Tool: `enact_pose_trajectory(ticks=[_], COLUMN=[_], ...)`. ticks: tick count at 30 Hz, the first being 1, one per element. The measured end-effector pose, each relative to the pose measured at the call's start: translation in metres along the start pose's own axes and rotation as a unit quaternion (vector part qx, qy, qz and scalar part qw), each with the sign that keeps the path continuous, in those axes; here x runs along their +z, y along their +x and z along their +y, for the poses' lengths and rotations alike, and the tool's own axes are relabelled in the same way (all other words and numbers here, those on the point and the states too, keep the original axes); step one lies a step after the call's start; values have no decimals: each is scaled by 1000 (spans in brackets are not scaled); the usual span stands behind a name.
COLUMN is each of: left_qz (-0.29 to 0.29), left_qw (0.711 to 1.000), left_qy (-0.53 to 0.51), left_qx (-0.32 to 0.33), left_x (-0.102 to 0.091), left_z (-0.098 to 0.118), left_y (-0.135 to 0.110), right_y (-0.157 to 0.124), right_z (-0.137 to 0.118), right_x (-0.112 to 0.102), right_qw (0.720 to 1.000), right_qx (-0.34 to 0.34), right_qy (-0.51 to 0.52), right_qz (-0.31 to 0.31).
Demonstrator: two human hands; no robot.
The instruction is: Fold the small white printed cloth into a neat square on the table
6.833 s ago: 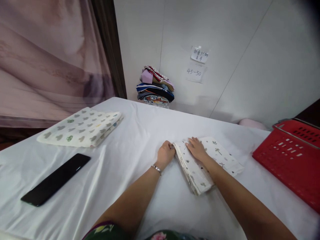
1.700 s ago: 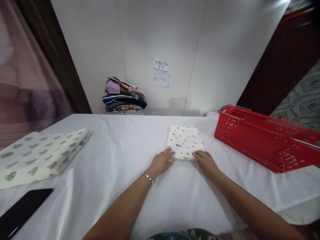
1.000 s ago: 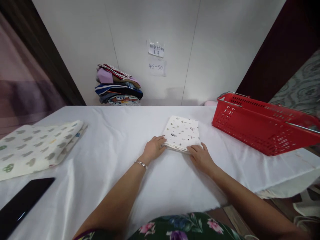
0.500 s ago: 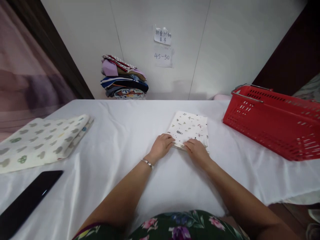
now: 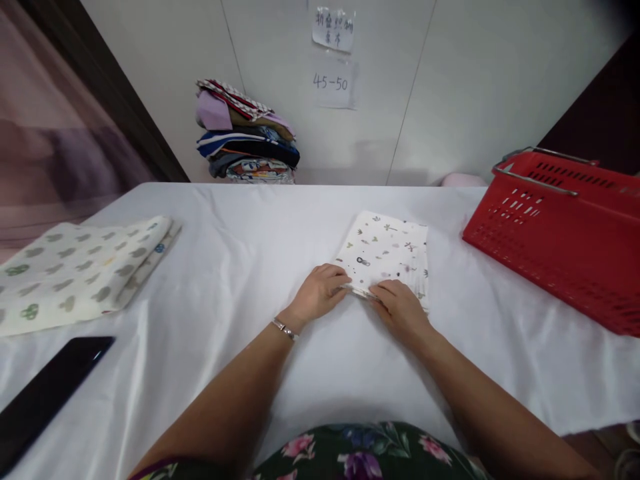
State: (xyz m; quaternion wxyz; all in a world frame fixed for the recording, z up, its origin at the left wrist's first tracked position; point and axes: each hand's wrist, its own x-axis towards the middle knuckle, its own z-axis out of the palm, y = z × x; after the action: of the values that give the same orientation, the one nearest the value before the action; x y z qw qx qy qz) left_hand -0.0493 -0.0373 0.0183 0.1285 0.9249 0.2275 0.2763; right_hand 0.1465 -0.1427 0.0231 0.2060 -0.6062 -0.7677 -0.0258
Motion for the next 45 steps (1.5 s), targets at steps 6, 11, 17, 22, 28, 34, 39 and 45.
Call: enact_pose_trajectory(ticks=[6,11,17,22,28,34,39,45], left_qz=[-4,19,28,33,39,59,51,35], left_qw=[1000,1000,999,998,996,996,996,996], left_qy=[5,17,39,58,81,72,69,71], left_qx=[-2,-7,-14,-5,-10,6,38,28], left_x=[4,9,11,10,12,12,11,14], left_z=[-3,-1,1,2,4,7,19,22], left_y=[1,2,3,3,5,4,5,6], right_y=[-1,-1,0,1,3,4,4,4], right_z=[2,3,4,3,2,3,2,3], right_x=[0,3,8,7,6,10,10,12], right_qw=[1000,999,997,997,995,996,995,995], right_qx=[-4,4,18,15,19,17,25,28], right_qy=[5,11,-6,-14,-22,-31,-14,-10], right_qz=[-2,35,75,74,98,83,92,100])
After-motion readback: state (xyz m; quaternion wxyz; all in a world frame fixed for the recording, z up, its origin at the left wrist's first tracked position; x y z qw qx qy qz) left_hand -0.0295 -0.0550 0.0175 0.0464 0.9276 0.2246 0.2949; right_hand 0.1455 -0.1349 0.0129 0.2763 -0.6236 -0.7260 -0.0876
